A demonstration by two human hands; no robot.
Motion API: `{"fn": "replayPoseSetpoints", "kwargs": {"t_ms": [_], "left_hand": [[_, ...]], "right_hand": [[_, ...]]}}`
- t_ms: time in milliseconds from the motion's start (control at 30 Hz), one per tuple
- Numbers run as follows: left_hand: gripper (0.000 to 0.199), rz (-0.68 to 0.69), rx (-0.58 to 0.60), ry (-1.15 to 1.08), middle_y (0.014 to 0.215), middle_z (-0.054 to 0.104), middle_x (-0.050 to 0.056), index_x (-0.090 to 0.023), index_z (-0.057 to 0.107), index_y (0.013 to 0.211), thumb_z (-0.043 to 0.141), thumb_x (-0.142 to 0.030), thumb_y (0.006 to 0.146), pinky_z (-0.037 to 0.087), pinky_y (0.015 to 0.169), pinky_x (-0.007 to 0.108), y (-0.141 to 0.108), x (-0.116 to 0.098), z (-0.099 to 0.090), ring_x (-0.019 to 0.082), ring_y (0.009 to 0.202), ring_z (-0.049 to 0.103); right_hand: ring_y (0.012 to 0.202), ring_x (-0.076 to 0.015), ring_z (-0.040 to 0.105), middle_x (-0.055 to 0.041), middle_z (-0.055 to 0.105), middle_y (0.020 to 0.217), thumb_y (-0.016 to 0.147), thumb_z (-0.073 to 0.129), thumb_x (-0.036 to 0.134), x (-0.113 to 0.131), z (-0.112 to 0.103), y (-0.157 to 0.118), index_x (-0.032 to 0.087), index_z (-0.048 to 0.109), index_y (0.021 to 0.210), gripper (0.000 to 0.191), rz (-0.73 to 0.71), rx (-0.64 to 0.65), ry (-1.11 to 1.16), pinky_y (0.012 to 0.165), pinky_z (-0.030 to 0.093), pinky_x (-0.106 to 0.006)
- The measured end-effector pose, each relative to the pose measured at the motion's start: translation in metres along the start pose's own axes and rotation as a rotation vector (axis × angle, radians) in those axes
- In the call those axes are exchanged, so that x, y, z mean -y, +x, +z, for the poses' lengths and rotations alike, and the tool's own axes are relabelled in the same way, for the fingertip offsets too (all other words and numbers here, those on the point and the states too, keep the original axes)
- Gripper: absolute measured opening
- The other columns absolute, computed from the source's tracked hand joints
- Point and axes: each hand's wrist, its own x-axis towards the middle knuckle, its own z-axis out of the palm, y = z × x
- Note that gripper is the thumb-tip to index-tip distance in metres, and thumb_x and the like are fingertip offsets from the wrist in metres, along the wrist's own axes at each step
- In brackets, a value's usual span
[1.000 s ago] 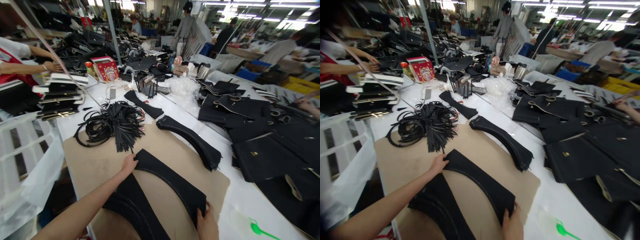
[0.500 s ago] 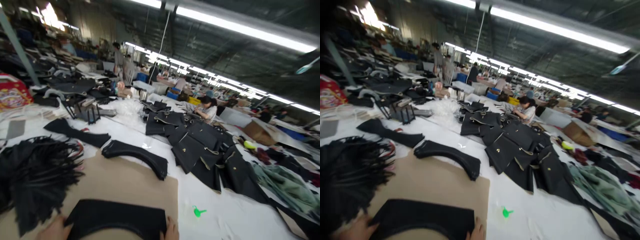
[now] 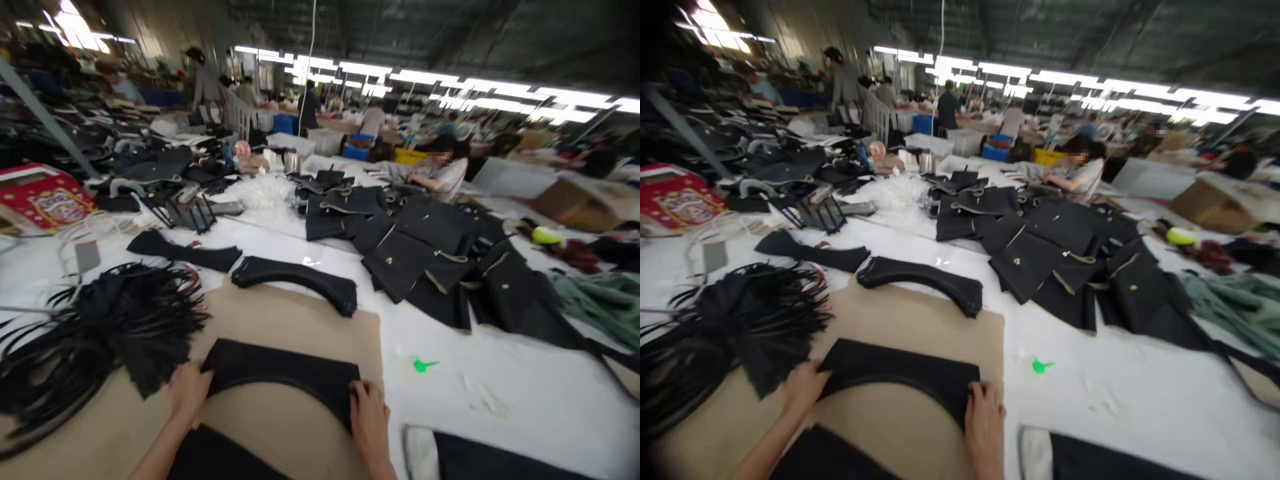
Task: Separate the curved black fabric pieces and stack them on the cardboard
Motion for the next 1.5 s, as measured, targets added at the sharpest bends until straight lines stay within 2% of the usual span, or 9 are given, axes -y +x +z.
{"fn": "replayPoseSetpoints", "kwargs": {"t_ms": [267, 567, 700, 867, 1067, 1200, 1300, 1400, 1500], "left_hand": [[0.033, -0.030, 0.033, 0.217, 0.102, 0.066, 0.018, -0.015, 0.063, 0.100, 0.052, -0.034, 0.076, 0.041, 0.083, 0.044, 0.012, 0.013, 0.019, 0.037, 0.103, 0.057], [0.029, 0.027, -0.119, 0.217, 0.102, 0.062, 0.012, -0.016, 0.056, 0.104, 0.058, -0.026, 0.077, 0.040, 0.084, 0.039, 0.005, 0.011, 0.019, 0.029, 0.102, 0.054], [0.032, 0.190, -0.206, 0.221, 0.118, 0.052, 0.013, -0.017, 0.051, 0.116, 0.044, -0.017, 0.085, 0.038, 0.092, 0.039, -0.006, 0.006, 0.020, 0.026, 0.112, 0.048], [0.032, 0.492, -0.047, 0.187, 0.114, 0.056, 0.008, -0.022, 0.059, 0.112, 0.039, -0.016, 0.088, 0.041, 0.093, 0.033, -0.024, 0.004, 0.031, 0.021, 0.107, 0.051], [0.038, 0.525, -0.031, 0.154, 0.115, 0.054, 0.013, -0.018, 0.058, 0.116, 0.032, -0.015, 0.089, 0.041, 0.094, 0.042, -0.036, 0.004, 0.036, 0.027, 0.108, 0.050], [0.036, 0.607, 0.038, 0.123, 0.118, 0.053, 0.012, -0.018, 0.060, 0.111, 0.035, -0.011, 0.086, 0.043, 0.095, 0.040, -0.086, -0.003, 0.034, 0.025, 0.109, 0.050], [0.030, 0.771, 0.235, 0.058, 0.109, 0.058, 0.009, -0.021, 0.061, 0.107, 0.038, -0.014, 0.088, 0.047, 0.093, 0.036, -0.151, -0.005, 0.035, 0.021, 0.104, 0.054], [0.035, 0.890, 0.442, 0.052, 0.114, 0.057, 0.007, -0.024, 0.058, 0.113, 0.039, -0.011, 0.087, 0.048, 0.092, 0.038, -0.215, 0.004, 0.038, 0.021, 0.104, 0.054], [0.046, 0.917, 0.502, 0.125, 0.120, 0.055, 0.009, -0.023, 0.056, 0.118, 0.041, -0.004, 0.080, 0.048, 0.092, 0.041, -0.258, 0.022, 0.043, 0.023, 0.109, 0.052]], "right_hand": [[0.104, -0.0253, 0.051, -0.0092, 0.056, 0.111, 0.093, 0.030, 0.025, 0.001, 0.011, 0.000, 0.023, 0.058, 0.112, 0.034, -0.039, 0.001, -0.049, 0.083, 0.039, -0.040], [0.102, -0.0281, 0.052, -0.0113, 0.058, 0.111, 0.092, 0.021, 0.033, 0.003, 0.013, -0.002, 0.019, 0.056, 0.111, 0.043, -0.086, -0.042, -0.040, 0.082, 0.039, -0.044], [0.102, -0.0286, 0.051, -0.0110, 0.059, 0.111, 0.092, 0.019, 0.036, 0.002, 0.017, -0.002, 0.019, 0.055, 0.113, 0.045, -0.115, -0.081, -0.024, 0.081, 0.039, -0.045], [0.106, -0.0264, 0.050, -0.0094, 0.058, 0.118, 0.092, 0.024, 0.025, 0.000, 0.015, -0.004, 0.020, 0.054, 0.120, 0.041, -0.161, -0.012, -0.063, 0.086, 0.036, -0.044], [0.110, -0.0249, 0.047, -0.0094, 0.055, 0.120, 0.092, 0.027, 0.019, 0.002, -0.003, -0.004, 0.021, 0.048, 0.128, 0.042, -0.054, -0.046, -0.044, 0.088, 0.036, -0.042], [0.108, -0.0245, 0.048, -0.0099, 0.056, 0.113, 0.092, 0.031, 0.022, -0.002, -0.016, -0.029, 0.019, 0.055, 0.117, 0.035, -0.056, 0.012, 0.134, 0.088, 0.039, -0.041], [0.104, -0.0219, 0.051, -0.0105, 0.056, 0.108, 0.093, 0.030, 0.022, -0.004, -0.020, -0.069, 0.017, 0.054, 0.114, 0.032, -0.113, 0.164, 0.347, 0.093, 0.041, -0.038], [0.101, -0.0201, 0.053, -0.0088, 0.056, 0.108, 0.095, 0.030, 0.024, 0.000, -0.024, -0.120, 0.019, 0.053, 0.113, 0.030, -0.147, 0.328, 0.464, 0.092, 0.042, -0.037], [0.101, -0.0213, 0.053, -0.0063, 0.056, 0.111, 0.095, 0.035, 0.027, 0.009, -0.027, -0.163, 0.024, 0.053, 0.116, 0.028, -0.201, 0.422, 0.425, 0.089, 0.043, -0.040]]}}
